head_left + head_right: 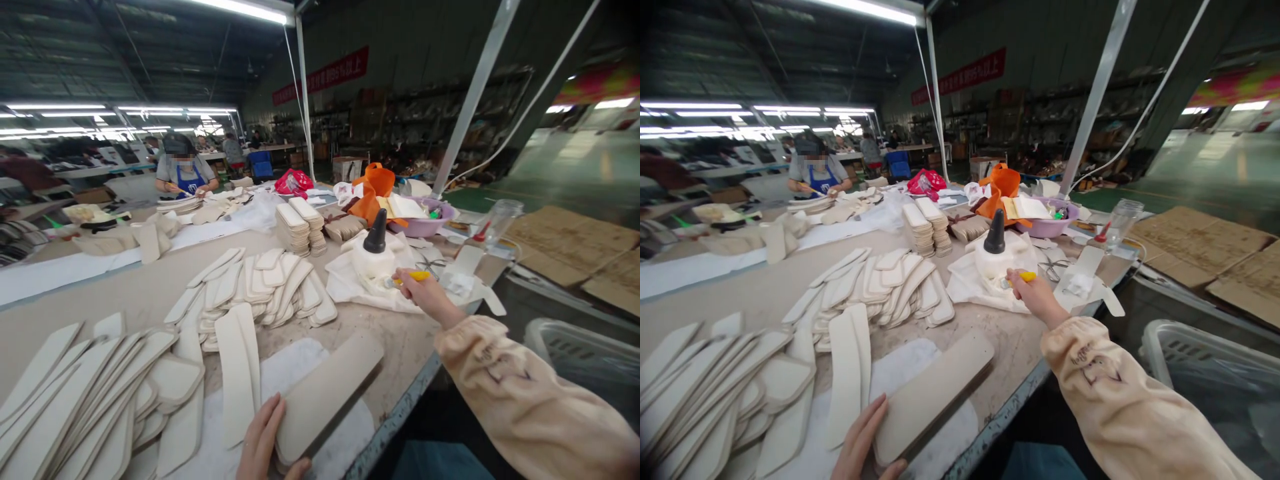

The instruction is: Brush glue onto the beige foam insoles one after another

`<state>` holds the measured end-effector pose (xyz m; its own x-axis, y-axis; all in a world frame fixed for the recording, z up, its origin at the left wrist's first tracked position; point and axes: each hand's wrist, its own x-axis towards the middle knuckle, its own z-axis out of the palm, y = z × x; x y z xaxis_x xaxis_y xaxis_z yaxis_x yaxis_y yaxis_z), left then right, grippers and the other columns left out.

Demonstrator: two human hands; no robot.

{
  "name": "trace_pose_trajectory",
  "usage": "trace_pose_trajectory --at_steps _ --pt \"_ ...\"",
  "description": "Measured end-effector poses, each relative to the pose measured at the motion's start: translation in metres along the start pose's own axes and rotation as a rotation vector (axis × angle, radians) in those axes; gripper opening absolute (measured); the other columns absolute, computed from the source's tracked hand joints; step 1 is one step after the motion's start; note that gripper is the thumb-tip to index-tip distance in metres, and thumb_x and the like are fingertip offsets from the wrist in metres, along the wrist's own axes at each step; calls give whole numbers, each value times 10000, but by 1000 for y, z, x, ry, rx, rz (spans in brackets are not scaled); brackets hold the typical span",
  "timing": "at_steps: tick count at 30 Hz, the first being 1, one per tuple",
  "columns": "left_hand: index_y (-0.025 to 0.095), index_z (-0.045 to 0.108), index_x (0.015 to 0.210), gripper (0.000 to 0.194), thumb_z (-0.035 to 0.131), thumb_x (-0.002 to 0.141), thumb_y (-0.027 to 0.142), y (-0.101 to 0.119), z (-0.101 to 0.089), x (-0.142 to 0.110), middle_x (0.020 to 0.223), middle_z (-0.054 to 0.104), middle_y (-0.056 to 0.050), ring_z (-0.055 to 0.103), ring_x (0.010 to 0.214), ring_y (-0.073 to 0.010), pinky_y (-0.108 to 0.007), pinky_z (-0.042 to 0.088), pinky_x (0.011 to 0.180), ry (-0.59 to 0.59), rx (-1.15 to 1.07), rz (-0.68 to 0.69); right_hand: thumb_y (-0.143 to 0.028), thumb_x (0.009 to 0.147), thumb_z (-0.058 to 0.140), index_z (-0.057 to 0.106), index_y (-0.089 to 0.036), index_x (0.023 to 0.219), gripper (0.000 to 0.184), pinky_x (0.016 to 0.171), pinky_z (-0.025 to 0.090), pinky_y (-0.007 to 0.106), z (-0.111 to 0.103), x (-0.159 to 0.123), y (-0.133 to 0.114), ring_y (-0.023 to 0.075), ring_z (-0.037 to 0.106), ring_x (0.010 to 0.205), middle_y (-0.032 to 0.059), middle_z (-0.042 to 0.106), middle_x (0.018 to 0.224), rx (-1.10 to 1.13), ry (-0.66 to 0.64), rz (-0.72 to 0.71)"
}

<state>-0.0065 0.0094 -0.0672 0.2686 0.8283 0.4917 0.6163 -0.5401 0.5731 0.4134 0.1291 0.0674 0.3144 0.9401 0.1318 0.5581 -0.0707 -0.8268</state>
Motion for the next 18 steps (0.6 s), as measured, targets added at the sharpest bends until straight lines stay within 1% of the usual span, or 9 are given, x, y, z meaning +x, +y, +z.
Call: trace_pose_trajectory --at_steps 4,10,15,18 --pt "253 470 1338 605 601 792 479 2 -1 1 1335 536 -130 527 1210 -313 -461 465 997 35 -18 -18 -606 864 445 613 -205 756 448 439 331 234 6 13 5 106 422 427 -38 487 483 -84 -45 29" --pt "248 512 1302 575 609 787 483 1 -2 0 1304 570 -120 558 1178 -297 -431 480 987 60 -14 -33 -613 860 440 632 -191 753 476 442 365 244 15 23 12 119 451 432 -30 504 488 -113 -71 83" --pt "255 510 1310 584 624 779 468 7 -6 3 1293 583 -115 575 1161 -296 -426 492 984 58 -10 -36 -632 842 458 648 -176 864 495 428 362 246 7 26 9 109 431 415 -31 512 516 -57 -26 87" --pt "254 497 1325 605 645 770 444 9 -10 5 1292 585 -116 580 1158 -296 -423 498 982 48 7 -21 -652 830 468 647 -178 865 508 431 354 248 3 22 5 103 417 410 -38 492 510 -31 -19 69"
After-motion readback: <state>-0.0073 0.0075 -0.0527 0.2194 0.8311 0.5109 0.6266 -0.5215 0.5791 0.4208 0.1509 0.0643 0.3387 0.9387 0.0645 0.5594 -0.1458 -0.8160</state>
